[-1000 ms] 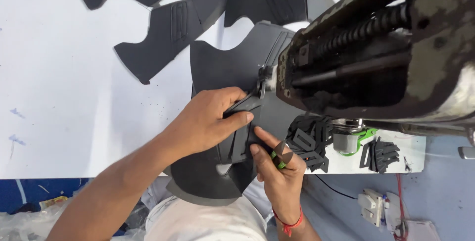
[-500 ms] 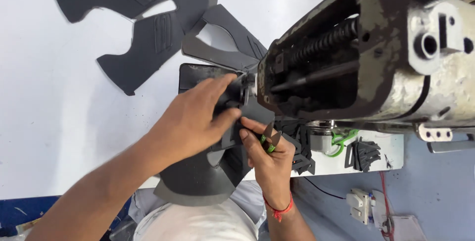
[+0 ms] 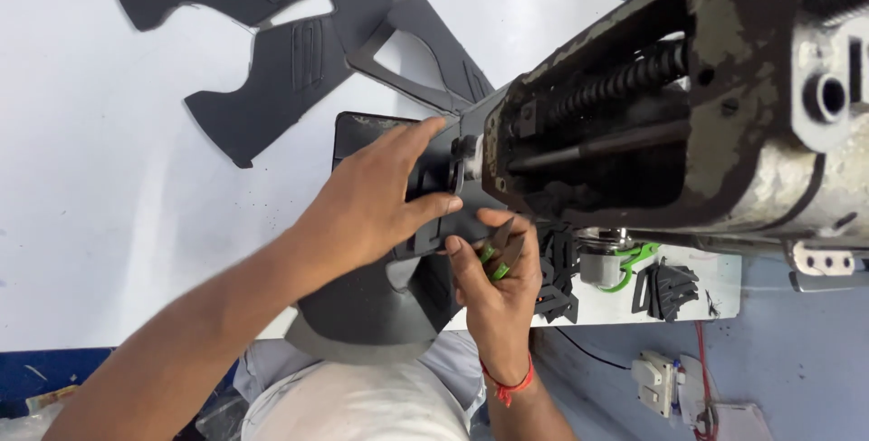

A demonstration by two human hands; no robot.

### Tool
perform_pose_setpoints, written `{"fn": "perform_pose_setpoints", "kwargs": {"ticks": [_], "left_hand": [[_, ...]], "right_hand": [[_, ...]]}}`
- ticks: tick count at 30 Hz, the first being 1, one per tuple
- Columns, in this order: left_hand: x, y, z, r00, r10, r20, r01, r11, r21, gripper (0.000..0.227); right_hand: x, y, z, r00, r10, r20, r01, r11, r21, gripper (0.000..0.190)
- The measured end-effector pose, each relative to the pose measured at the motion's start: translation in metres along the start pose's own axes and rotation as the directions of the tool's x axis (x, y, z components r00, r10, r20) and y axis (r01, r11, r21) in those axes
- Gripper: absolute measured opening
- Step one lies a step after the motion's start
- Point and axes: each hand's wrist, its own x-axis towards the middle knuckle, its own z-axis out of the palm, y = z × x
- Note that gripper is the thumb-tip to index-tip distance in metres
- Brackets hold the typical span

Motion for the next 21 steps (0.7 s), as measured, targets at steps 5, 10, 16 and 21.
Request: {"fn": "perform_pose_setpoints", "kwargs": {"ticks": [5,10,16,21], "left_hand": [[0.011,0.007,-0.014,0.996,-0.042,0.073,0.040,0.999,0.021,0.090],[0.019,0.000,-0.018,0.996,0.068,0.063,-0.071,0.997,0.042,0.102],[0.046,-0.011,-0.034,0.990,0.007,0.142,0.016,0.987,-0.158,0.091],[0.031,-0.007,-0.036,0.961,-0.160,0.227,0.237,0.897,-0.373,0.067]], "right_hand": [[0.009,-0.005,0.005,0.999,-0.037,-0.002,0.037,0.999,0.024,0.036],[0.019,-0.002,0.008,0.996,-0.075,-0.038,0.075,0.997,0.002,0.038],[0.032,0.000,0.008,0.991,-0.066,-0.114,0.051,0.990,-0.129,0.030],[0.011,-0.006,-0.025,0.975,-0.122,-0.188,0.073,0.966,-0.247,0.020]]}}
